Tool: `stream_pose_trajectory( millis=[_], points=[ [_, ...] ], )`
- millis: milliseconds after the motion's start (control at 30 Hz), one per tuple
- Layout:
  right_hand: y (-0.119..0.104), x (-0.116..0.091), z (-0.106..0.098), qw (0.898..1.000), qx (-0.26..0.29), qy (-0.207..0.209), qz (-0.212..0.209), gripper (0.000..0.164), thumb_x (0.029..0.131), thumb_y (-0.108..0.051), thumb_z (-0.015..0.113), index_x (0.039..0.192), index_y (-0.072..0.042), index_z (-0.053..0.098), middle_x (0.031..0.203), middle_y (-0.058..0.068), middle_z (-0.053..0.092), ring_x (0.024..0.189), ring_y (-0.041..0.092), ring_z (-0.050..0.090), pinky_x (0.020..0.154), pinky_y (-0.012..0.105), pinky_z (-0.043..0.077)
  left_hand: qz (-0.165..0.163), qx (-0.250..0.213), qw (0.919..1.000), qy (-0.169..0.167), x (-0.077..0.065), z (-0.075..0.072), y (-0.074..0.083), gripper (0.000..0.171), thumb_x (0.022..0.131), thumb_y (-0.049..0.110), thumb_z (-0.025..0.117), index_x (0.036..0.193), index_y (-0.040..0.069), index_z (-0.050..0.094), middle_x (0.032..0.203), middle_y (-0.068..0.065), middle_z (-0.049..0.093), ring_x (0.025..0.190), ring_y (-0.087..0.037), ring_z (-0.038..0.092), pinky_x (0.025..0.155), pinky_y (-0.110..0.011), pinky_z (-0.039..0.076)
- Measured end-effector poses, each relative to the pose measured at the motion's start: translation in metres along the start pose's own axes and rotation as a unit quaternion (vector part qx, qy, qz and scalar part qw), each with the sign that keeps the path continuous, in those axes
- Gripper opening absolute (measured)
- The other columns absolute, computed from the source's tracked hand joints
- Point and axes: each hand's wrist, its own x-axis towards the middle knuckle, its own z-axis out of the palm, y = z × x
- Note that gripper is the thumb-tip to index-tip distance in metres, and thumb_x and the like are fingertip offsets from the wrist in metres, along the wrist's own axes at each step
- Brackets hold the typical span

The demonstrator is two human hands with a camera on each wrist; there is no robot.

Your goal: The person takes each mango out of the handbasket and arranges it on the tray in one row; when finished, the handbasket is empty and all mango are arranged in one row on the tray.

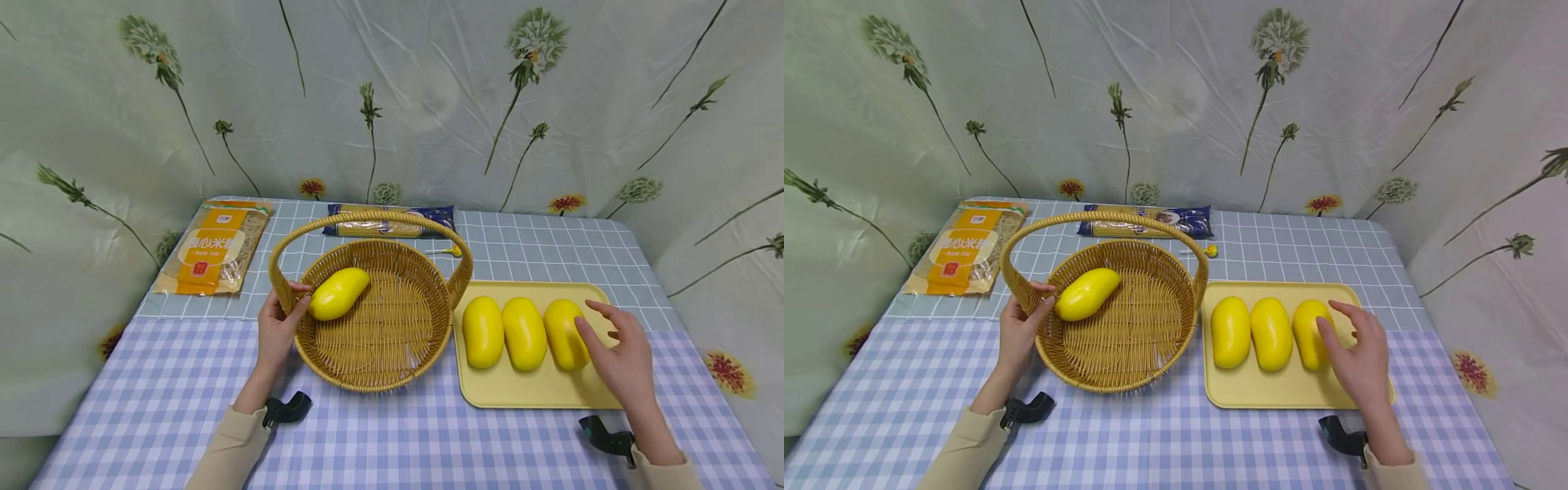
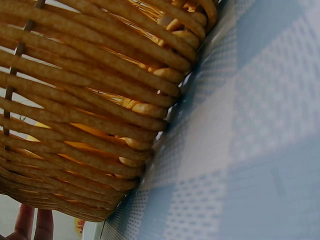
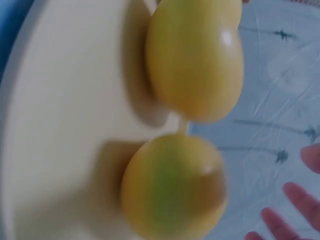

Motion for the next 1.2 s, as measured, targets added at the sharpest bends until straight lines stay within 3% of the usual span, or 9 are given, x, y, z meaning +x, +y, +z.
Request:
stream_pose_trajectory(
  millis=[67, 233, 333, 500, 600, 700, 900, 1033, 1200],
  points=[
    [-0.015, -0.001, 0.002, 0.999, 0.022, 0.025, -0.034, 0.031, 0.087, -0.010, 0.068, 0.117, -0.004, 0.065, 0.113, 0.013, 0.060, 0.105, 0.021, 0.047, 0.077, 0.021, 0.033, -0.002, 0.004, 1.0000, -0.001, 0.000, 0.000, 0.000, 0.021, 0.089, -0.014, 0.055, 0.108, -0.018, 0.049, 0.101, -0.007, 0.064, 0.101, -0.017, 0.056, 0.087, -0.023, 0.043],
    [-0.044, -0.001, 0.009, 0.988, 0.080, 0.041, -0.123, 0.029, 0.077, 0.012, 0.070, 0.104, 0.003, 0.068, 0.103, 0.014, 0.065, 0.102, 0.001, 0.050, 0.079, 0.017, 0.036, -0.002, 0.002, 1.0000, -0.001, 0.000, 0.000, 0.000, 0.021, 0.089, -0.014, 0.055, 0.109, -0.018, 0.049, 0.101, -0.008, 0.063, 0.101, -0.017, 0.056, 0.087, -0.024, 0.043],
    [-0.061, -0.002, 0.016, 0.980, 0.105, 0.032, -0.165, 0.030, 0.074, 0.016, 0.070, 0.102, 0.006, 0.067, 0.101, 0.018, 0.065, 0.101, 0.000, 0.051, 0.080, 0.017, 0.037, -0.001, -0.003, 1.0000, 0.000, 0.000, 0.000, -0.001, 0.021, 0.089, -0.014, 0.055, 0.108, -0.019, 0.048, 0.101, -0.008, 0.063, 0.101, -0.017, 0.056, 0.087, -0.024, 0.043],
    [-0.096, -0.002, 0.026, 0.956, 0.152, 0.019, -0.251, 0.016, 0.084, 0.000, 0.067, 0.098, 0.008, 0.067, 0.094, 0.021, 0.065, 0.095, 0.011, 0.055, 0.079, 0.020, 0.039, 0.000, -0.001, 1.0000, 0.000, 0.000, 0.000, -0.001, 0.021, 0.089, -0.014, 0.055, 0.108, -0.018, 0.048, 0.101, -0.006, 0.063, 0.101, -0.016, 0.056, 0.087, -0.023, 0.044],
    [-0.115, 0.000, 0.031, 0.937, 0.184, 0.005, -0.299, 0.027, 0.091, -0.019, 0.064, 0.096, 0.008, 0.067, 0.090, 0.019, 0.065, 0.089, 0.017, 0.056, 0.076, 0.023, 0.041, 0.000, 0.001, 1.0000, 0.001, -0.001, 0.000, -0.001, 0.022, 0.088, -0.014, 0.055, 0.109, -0.018, 0.049, 0.101, -0.005, 0.064, 0.100, -0.016, 0.057, 0.087, -0.023, 0.044],
    [-0.126, 0.002, 0.040, 0.923, 0.201, -0.018, -0.327, 0.034, 0.092, -0.029, 0.063, 0.095, 0.005, 0.068, 0.089, 0.015, 0.067, 0.086, 0.019, 0.058, 0.075, 0.023, 0.043, -0.002, 0.001, 1.0000, 0.001, -0.001, 0.000, -0.001, 0.022, 0.088, -0.015, 0.055, 0.109, -0.019, 0.048, 0.100, -0.006, 0.064, 0.100, -0.016, 0.057, 0.086, -0.023, 0.044],
    [-0.151, 0.007, 0.061, 0.897, 0.212, -0.069, -0.382, 0.029, 0.092, -0.030, 0.063, 0.096, -0.002, 0.070, 0.093, 0.008, 0.068, 0.087, 0.022, 0.062, 0.086, 0.023, 0.045, -0.002, 0.002, 1.0000, 0.004, -0.001, -0.001, 0.000, 0.021, 0.088, -0.014, 0.055, 0.108, -0.018, 0.049, 0.101, -0.010, 0.063, 0.100, -0.016, 0.057, 0.086, -0.023, 0.044],
    [-0.173, 0.013, 0.072, 0.882, 0.214, -0.089, -0.411, 0.026, 0.093, -0.031, 0.062, 0.098, -0.007, 0.070, 0.093, 0.003, 0.068, 0.086, 0.018, 0.062, 0.082, 0.025, 0.047, 0.008, -0.007, 0.9999, 0.001, 0.001, -0.003, -0.006, 0.021, 0.088, -0.016, 0.055, 0.108, -0.020, 0.048, 0.101, -0.018, 0.062, 0.099, -0.018, 0.057, 0.085, -0.023, 0.044],
    [-0.196, 0.021, 0.084, 0.878, 0.214, -0.137, -0.405, 0.019, 0.089, -0.026, 0.068, 0.098, -0.009, 0.070, 0.093, 0.000, 0.067, 0.088, 0.013, 0.061, 0.081, 0.026, 0.047, 0.024, -0.021, 0.9995, -0.004, 0.002, -0.009, -0.024, 0.022, 0.088, -0.015, 0.056, 0.109, -0.019, 0.049, 0.103, -0.017, 0.062, 0.100, -0.017, 0.057, 0.085, -0.023, 0.044]
  ],
)
